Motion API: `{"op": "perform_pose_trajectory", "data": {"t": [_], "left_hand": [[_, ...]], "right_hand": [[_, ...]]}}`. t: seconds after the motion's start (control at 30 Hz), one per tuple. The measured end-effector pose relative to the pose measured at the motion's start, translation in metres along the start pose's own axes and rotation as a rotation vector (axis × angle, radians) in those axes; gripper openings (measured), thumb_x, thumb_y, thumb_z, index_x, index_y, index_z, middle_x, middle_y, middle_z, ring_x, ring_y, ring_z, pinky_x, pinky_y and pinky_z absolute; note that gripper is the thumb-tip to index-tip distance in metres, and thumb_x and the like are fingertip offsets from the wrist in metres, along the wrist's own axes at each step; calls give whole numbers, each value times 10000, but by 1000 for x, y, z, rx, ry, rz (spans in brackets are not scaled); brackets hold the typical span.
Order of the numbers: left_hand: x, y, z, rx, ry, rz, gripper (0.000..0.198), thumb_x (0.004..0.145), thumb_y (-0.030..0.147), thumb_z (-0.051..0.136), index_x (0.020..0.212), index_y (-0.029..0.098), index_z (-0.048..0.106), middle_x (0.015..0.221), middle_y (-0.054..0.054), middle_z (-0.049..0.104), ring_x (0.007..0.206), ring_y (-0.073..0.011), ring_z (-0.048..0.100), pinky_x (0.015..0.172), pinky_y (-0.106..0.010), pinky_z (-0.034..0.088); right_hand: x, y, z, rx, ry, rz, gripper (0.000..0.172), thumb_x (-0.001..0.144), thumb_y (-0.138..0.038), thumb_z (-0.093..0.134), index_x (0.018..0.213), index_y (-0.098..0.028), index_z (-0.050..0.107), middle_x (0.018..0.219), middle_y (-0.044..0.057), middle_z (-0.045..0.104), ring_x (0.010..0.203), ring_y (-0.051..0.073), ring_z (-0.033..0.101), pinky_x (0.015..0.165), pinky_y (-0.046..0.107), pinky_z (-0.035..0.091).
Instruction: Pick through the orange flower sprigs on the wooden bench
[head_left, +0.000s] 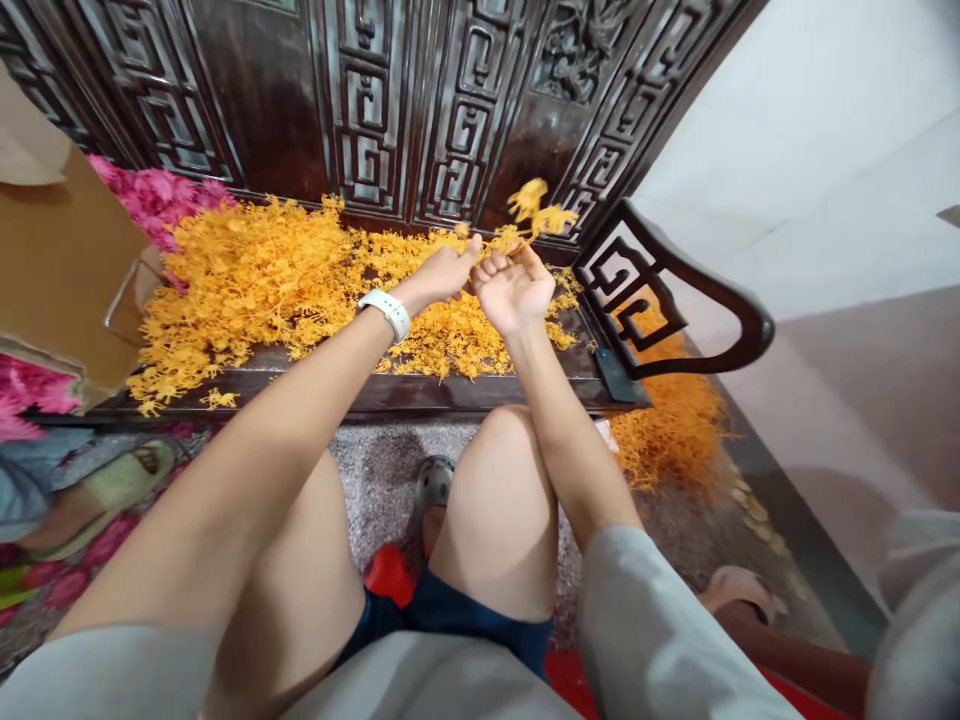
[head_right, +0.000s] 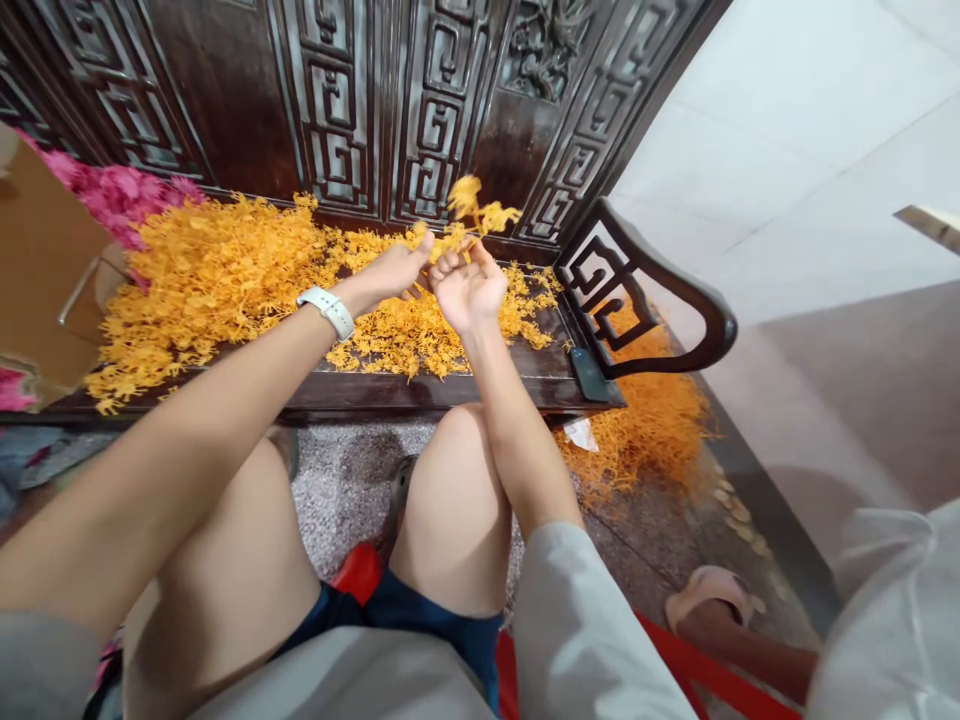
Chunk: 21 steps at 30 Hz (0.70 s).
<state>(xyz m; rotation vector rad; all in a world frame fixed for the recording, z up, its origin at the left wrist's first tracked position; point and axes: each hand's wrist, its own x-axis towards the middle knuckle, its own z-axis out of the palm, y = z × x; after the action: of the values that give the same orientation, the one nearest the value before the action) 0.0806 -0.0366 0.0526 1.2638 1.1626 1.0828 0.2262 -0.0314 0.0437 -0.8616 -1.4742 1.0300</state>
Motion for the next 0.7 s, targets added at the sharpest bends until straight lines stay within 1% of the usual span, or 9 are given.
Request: {"op": "perform_pose_trajectory", "data": {"t": [0.03,0.1,0.23,0.3,0.4,0.5,0.57,0.63,0.7], "left_hand": [[3,-5,1,-36,-8,-37,448,974,667,680,901,225,694,842,-124,733,987,-319,760,799,-425,577],[10,-13,-1,-152,23,-86,472,966,706,655,986,238,710,923,-130,770,979,-298,771,799,-418,594],[23,-24,-9,-287,174,-113,483,963,695,636,1143,257,734,1122,-144,805,1047,-278,776,827,-411,621],[28,-30,-14,-290,234,-134,507,965,710,614,1191,272,735,1192,-147,805,1090,-279,772,829,-414,628],[35,-39,-23,-259,298,-133,513,985,716,588,1210,274,722,1230,-147,804,1112,-269,769,806,-398,630],[41,-42,-33,-237,320,-110,534,991,746,573,1206,279,718,1202,-131,810,1096,-251,773,774,-375,624],[44,-42,-39,-232,323,-87,590,966,795,571,1251,301,724,1182,-118,813,1116,-252,769,774,-382,623],[47,-40,-45,-220,329,-66,685,932,849,561,1338,320,718,1202,-120,809,1181,-268,749,808,-406,624],[49,-39,-51,-180,317,-48,800,896,900,544,1432,324,691,1272,-128,793,1270,-286,712,862,-427,620]], "right_hand": [[-3,-2,4,-7,-27,23,553,970,-783,422,900,-269,614,739,45,503,788,251,501,746,429,474],[-8,-2,10,-11,-60,78,562,963,-784,424,903,-256,607,754,59,546,813,257,532,747,425,487],[-11,8,18,-57,-82,174,527,971,-734,472,925,-230,618,785,85,617,857,267,593,755,423,516],[-9,16,21,-44,-69,200,470,976,-685,490,922,-230,597,821,80,634,862,250,604,766,411,529],[-8,25,25,-17,-63,234,350,949,-587,584,926,-240,543,848,46,620,824,207,593,768,375,530],[-9,30,29,27,-88,242,355,912,-562,670,933,-254,495,829,16,579,779,188,572,754,358,514],[-9,32,32,34,-90,249,394,919,-604,673,939,-261,481,830,14,572,777,189,569,746,357,509],[-9,34,36,11,-85,274,399,953,-627,642,951,-266,472,838,18,572,782,190,567,738,354,509],[-9,36,39,-3,-74,312,337,989,-570,624,990,-267,477,845,17,567,774,183,555,728,345,508]]}}
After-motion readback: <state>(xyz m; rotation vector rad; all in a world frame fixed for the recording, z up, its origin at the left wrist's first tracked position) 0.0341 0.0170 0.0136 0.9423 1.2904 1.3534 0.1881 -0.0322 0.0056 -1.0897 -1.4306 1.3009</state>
